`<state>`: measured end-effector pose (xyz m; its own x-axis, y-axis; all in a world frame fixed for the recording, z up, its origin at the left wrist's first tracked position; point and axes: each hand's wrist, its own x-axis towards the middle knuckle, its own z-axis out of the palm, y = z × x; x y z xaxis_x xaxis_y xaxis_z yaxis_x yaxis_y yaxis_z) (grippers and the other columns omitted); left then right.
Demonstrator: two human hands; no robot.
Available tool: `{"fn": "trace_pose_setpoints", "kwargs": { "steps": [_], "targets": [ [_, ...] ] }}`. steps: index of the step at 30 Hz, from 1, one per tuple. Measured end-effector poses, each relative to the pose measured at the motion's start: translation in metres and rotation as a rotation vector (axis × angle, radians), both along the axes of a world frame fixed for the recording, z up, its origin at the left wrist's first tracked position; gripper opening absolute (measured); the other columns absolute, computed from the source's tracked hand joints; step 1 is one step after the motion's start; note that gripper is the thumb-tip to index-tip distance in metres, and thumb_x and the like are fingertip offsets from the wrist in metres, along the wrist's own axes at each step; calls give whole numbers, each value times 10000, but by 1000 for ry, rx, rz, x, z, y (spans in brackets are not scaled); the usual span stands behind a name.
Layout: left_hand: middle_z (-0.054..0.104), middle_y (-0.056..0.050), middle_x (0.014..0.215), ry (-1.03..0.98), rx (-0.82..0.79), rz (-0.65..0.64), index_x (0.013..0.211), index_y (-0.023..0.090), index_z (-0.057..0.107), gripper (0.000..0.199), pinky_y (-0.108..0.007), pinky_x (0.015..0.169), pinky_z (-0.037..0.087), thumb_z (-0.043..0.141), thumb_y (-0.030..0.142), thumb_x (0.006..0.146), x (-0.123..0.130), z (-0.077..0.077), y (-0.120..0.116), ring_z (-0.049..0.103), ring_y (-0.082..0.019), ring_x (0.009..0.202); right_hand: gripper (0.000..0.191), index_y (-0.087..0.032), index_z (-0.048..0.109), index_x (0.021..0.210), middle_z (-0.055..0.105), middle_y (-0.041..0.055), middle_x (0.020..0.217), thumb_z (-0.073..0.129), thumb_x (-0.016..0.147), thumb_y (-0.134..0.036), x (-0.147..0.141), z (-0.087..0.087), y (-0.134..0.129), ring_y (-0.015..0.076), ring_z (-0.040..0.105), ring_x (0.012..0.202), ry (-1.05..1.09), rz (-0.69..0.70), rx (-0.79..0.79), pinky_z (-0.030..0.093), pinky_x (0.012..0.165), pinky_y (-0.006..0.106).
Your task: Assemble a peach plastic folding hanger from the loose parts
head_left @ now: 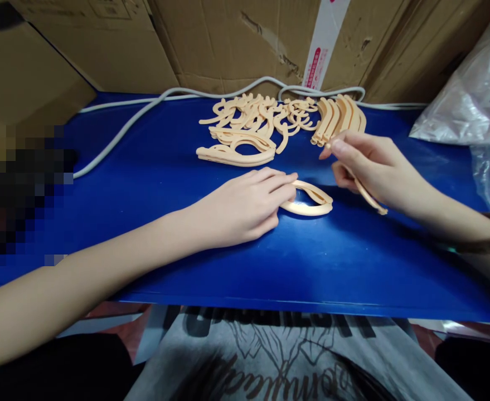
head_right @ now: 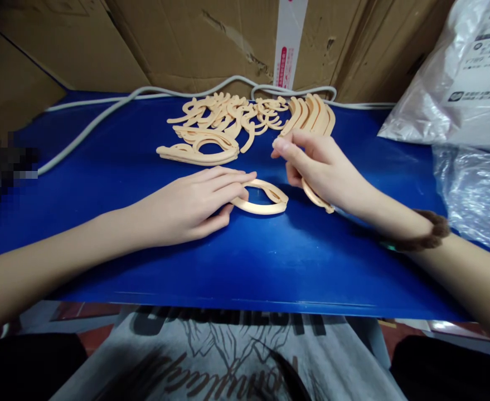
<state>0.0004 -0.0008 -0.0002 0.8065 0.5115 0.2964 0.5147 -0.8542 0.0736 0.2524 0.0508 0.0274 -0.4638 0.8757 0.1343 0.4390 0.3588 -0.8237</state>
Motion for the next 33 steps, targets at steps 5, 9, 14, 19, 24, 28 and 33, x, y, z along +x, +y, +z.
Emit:
{"fn": "trace_pose_setpoints", "kwargs": {
  "steps": [5, 9, 14, 19, 24, 28, 33],
  "targets": [
    [648, -206, 1469, -34, 4, 5, 1250, 28, 670, 321, -507, 1175, 491, 468, 127, 1021, -2, -2, 1, 596, -349, 1362, 353, -303, 572, 1141, 564, -90, 584, 766, 909, -486, 4, -10, 1, 107, 383, 375, 91, 17, -132, 249, 320, 253],
    [693, -174, 1413, -43, 8, 29, 1320, 21, 650, 363, -489, 1121, 523, 478, 132, 1020, -1, -1, 2, 631, -318, 1255, 464, -332, 576, 1355, 575, -70, 650, 759, 934, -403, 9, -13, 3, 111, 416, 425, 147, 47, -142, 294, 348, 266],
    [696, -151, 1421, -32, -3, 27, 1151, 70, 699, 270, -468, 1094, 532, 477, 107, 1002, 0, 2, 4, 635, -293, 1216, 241, -293, 770, 1185, 618, -7, 772, 632, 1007, -379, 10, -12, 1, 109, 452, 518, 98, 15, 10, 339, 434, 284],
    [690, -146, 1434, -14, 11, 25, 1142, 81, 694, 259, -454, 1093, 528, 475, 108, 1006, -1, 3, 3, 637, -287, 1220, 292, -244, 795, 1021, 704, 17, 798, 544, 904, -152, 8, -13, 0, 146, 587, 618, 173, 57, -145, 439, 550, 300],
    [692, -144, 1432, -4, 27, 21, 1138, 82, 694, 268, -452, 1083, 535, 462, 109, 1007, -1, 3, 3, 641, -295, 1226, 491, -242, 764, 1058, 753, -3, 907, 544, 678, -21, 10, -15, 3, 146, 657, 738, 248, 137, -209, 516, 656, 281],
    [695, -150, 1425, 0, 45, 16, 1151, 77, 693, 276, -460, 1085, 536, 458, 110, 1011, -1, 2, 3, 652, -301, 1226, 214, -243, 687, 1021, 750, 4, 934, 703, 838, -134, 10, -15, 4, 146, 685, 819, 209, 186, -102, 563, 762, 287],
    [705, -144, 1407, 12, 58, 17, 1150, 87, 697, 279, -460, 1076, 542, 455, 114, 1012, 0, 2, 2, 665, -301, 1225, 218, -248, 661, 923, 745, 29, 944, 775, 896, -432, 12, -17, 2, 205, 705, 876, -10, 182, 242, 557, 799, 349]
  ]
}}
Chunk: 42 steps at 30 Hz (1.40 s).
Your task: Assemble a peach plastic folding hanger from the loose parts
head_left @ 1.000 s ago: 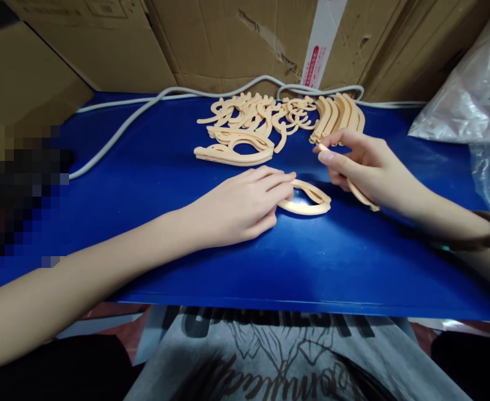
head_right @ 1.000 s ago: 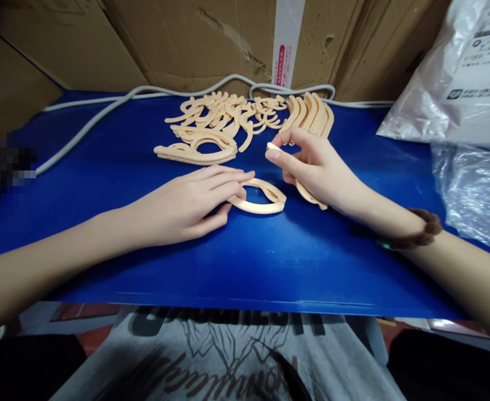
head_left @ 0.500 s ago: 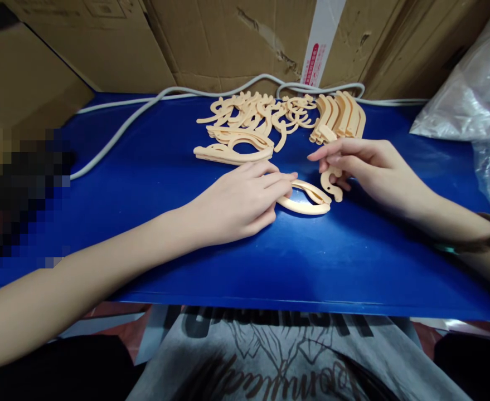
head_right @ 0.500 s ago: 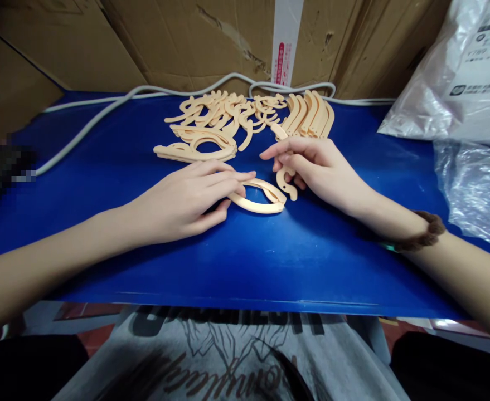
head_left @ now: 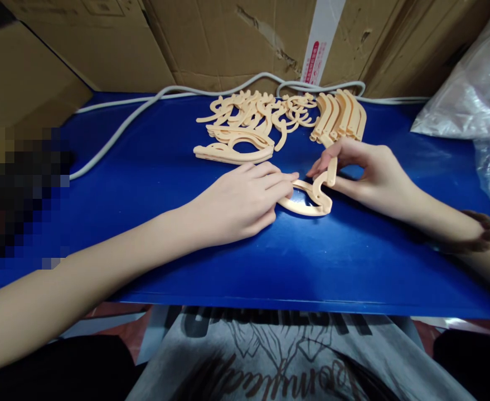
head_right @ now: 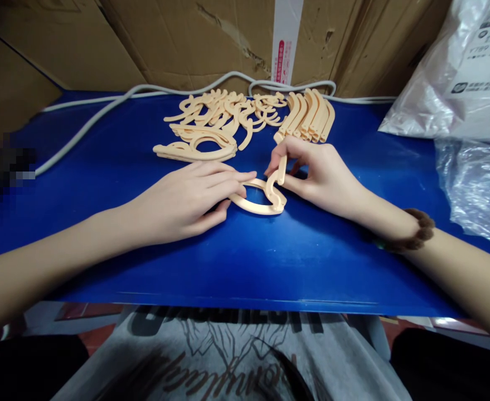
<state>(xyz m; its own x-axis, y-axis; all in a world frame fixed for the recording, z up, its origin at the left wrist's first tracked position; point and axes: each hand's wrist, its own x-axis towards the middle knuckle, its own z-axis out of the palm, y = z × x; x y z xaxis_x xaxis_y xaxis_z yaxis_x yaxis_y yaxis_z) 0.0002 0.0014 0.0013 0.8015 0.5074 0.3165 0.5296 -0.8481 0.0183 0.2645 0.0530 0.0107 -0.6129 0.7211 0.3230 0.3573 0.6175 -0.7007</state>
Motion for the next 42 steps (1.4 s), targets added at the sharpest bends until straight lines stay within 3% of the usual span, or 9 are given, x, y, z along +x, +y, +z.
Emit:
{"fn": "trace_pose_setpoints", "kwargs": {
  "steps": [8, 14, 18, 21, 25, 30, 35, 38, 42],
  "targets": [
    [704, -149, 1406, 20, 25, 3, 1159, 77, 694, 294, -443, 1052, 550, 447, 114, 1006, -1, 1, 0, 673, -301, 1209, 273, -219, 645, 994, 756, 24, 869, 560, 1047, -473, 2, 0, -9, 172, 680, 729, -130, -9, 225, 476, 673, 327],
    [692, -144, 1432, 21, 28, -9, 1189, 73, 691, 292, -436, 1083, 536, 458, 116, 1017, 0, 0, -1, 665, -298, 1235, 433, -242, 732, 950, 709, -11, 680, 428, 1104, -510, 1, 0, -13, 144, 648, 591, -82, -104, 246, 490, 635, 314],
    [688, -153, 1436, 23, 28, -14, 1174, 72, 690, 281, -438, 1083, 534, 457, 127, 1028, 0, 1, -1, 664, -301, 1235, 543, -241, 779, 1023, 766, 42, 813, 363, 1103, -580, 0, -3, -10, 180, 704, 711, -150, -115, 275, 511, 679, 333],
    [684, -163, 1437, 27, 19, -15, 1169, 71, 691, 281, -444, 1084, 531, 453, 125, 1029, -1, 2, -1, 661, -303, 1240, 546, -226, 780, 1049, 793, 81, 986, 368, 1098, -580, -1, -4, -8, 224, 734, 868, -184, -88, 302, 537, 785, 366],
    [674, -174, 1448, 42, 11, -9, 1159, 80, 692, 279, -445, 1085, 524, 451, 123, 1025, -1, 2, -1, 652, -297, 1250, 499, -273, 760, 1012, 790, 75, 1035, 391, 1081, -601, -3, -3, -8, 245, 726, 924, -203, -90, 246, 535, 861, 395],
    [666, -173, 1460, 58, 5, -2, 1206, 81, 685, 293, -437, 1095, 512, 455, 131, 1032, 0, 3, -1, 643, -283, 1259, 497, -256, 661, 861, 768, 83, 991, 409, 1060, -636, -2, -6, -6, 242, 708, 843, -166, -90, 204, 522, 801, 404],
    [670, -165, 1455, 60, 17, -2, 1234, 80, 678, 309, -428, 1099, 505, 445, 131, 1038, 0, 2, -2, 636, -279, 1265, 418, -252, 541, 755, 743, 83, 1046, 458, 1071, -513, -3, -8, -4, 219, 688, 833, -149, -73, 282, 511, 786, 383],
    [678, -168, 1440, 52, 29, -10, 1219, 71, 683, 304, -427, 1097, 508, 450, 130, 1033, 0, 2, -2, 640, -287, 1258, 407, -252, 528, 742, 746, 65, 1008, 460, 1074, -477, -3, -6, -4, 198, 664, 761, -177, -53, 315, 484, 720, 363],
    [690, -167, 1421, 58, 38, -5, 1240, 68, 680, 319, -430, 1067, 525, 444, 132, 1035, 0, 2, -2, 654, -296, 1238, 463, -254, 591, 753, 737, 56, 894, 460, 1059, -575, -3, -4, -6, 205, 641, 723, -187, -49, 280, 454, 680, 359]
  ]
}}
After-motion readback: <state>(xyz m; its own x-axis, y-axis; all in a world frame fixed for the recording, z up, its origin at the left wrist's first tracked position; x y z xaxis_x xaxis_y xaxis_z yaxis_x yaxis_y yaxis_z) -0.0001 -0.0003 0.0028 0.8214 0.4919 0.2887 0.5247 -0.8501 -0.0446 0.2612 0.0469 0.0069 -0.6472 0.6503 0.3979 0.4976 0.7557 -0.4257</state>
